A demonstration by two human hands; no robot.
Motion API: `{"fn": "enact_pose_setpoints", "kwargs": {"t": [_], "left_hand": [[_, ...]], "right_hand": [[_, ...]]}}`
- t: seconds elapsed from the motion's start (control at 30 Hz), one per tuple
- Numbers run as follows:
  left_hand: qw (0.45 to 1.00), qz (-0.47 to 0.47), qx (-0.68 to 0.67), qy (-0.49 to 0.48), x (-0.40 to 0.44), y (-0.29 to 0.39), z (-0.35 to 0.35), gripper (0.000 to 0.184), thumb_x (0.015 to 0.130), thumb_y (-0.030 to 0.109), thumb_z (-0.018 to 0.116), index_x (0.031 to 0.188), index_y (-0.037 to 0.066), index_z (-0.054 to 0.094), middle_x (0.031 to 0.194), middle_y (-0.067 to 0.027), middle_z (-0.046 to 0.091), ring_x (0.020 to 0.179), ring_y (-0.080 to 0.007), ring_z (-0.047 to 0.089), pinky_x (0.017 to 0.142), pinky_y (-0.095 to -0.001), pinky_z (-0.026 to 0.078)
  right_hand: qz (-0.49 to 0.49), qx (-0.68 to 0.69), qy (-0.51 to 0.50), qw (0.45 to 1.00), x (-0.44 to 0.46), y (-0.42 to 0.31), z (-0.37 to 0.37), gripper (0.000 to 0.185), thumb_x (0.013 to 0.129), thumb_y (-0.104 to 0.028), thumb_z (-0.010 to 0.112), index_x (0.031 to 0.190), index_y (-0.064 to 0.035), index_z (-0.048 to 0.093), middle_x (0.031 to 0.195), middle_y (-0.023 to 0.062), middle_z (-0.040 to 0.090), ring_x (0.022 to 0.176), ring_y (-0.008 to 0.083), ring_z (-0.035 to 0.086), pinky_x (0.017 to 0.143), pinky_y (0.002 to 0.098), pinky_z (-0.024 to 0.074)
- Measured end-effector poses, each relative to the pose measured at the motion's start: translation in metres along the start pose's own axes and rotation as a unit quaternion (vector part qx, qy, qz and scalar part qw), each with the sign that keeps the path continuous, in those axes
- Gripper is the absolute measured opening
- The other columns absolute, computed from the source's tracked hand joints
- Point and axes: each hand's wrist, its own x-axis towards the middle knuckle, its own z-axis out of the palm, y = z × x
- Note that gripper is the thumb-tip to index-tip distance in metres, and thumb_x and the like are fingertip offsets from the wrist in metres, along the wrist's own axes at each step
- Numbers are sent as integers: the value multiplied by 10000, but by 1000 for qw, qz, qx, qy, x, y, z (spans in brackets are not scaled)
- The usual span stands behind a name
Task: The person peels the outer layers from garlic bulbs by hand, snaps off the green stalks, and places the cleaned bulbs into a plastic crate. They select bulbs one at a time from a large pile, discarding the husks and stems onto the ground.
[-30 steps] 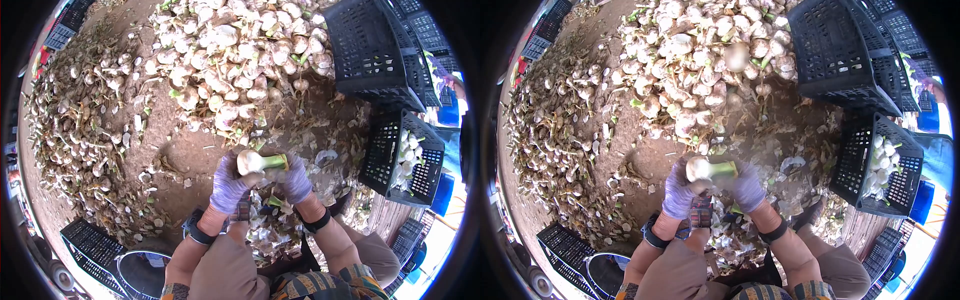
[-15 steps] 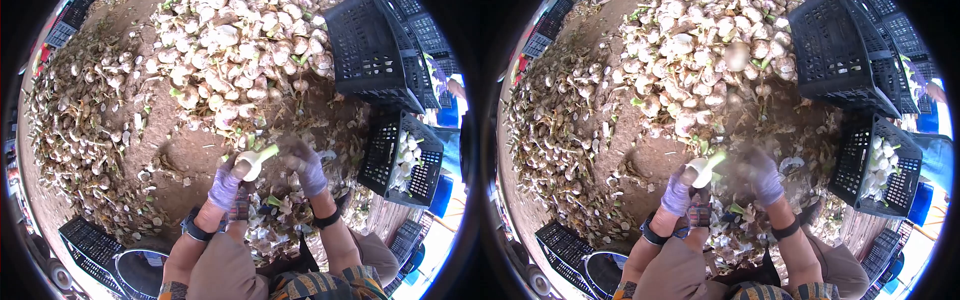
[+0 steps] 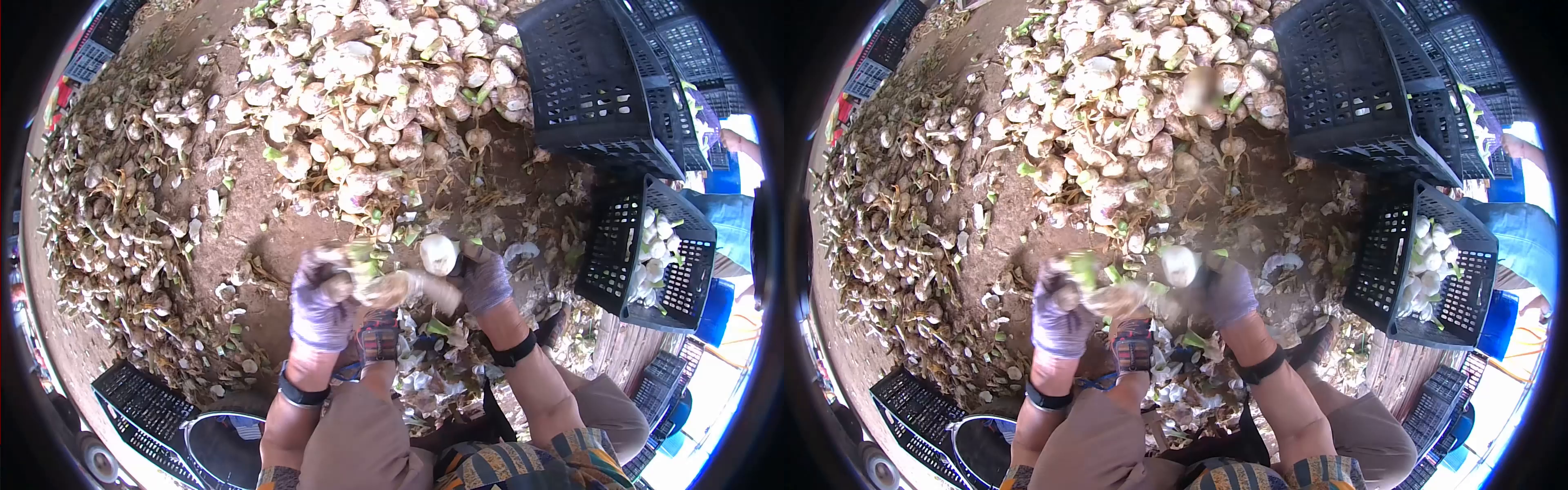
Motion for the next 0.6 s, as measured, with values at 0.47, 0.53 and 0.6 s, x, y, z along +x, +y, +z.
{"fn": "enact_pose_setpoints", "kwargs": {"t": [0.47, 0.53, 0.6], "left_hand": [[802, -178, 566, -67, 13, -39, 12, 273, 758, 277, 692, 837, 20, 645, 595, -37, 554, 541, -88, 488, 500, -244, 405], [863, -226, 448, -57, 15, -41, 9, 298, 767, 241, 675, 865, -38, 643, 645, -5, 583, 539, -41, 466, 475, -206, 383], [864, -253, 432, -56, 14, -40, 5, 265, 759, 223, 667, 834, -29, 644, 620, -7, 571, 539, -52, 485, 480, -209, 392]], "right_hand": [[-210, -253, -19, 944, -13, 5, -11, 180, 776, -167, 620, 874, -20, 582, 595, 25, 536, 436, 107, 462, 397, 231, 361], [-241, -288, -28, 926, -18, 4, -5, 191, 767, -161, 627, 873, -8, 586, 586, 24, 535, 424, 103, 458, 399, 231, 365], [-258, -327, -25, 909, -21, 6, -3, 204, 754, -170, 643, 859, -3, 590, 588, 26, 539, 436, 98, 467, 398, 229, 362]]}}
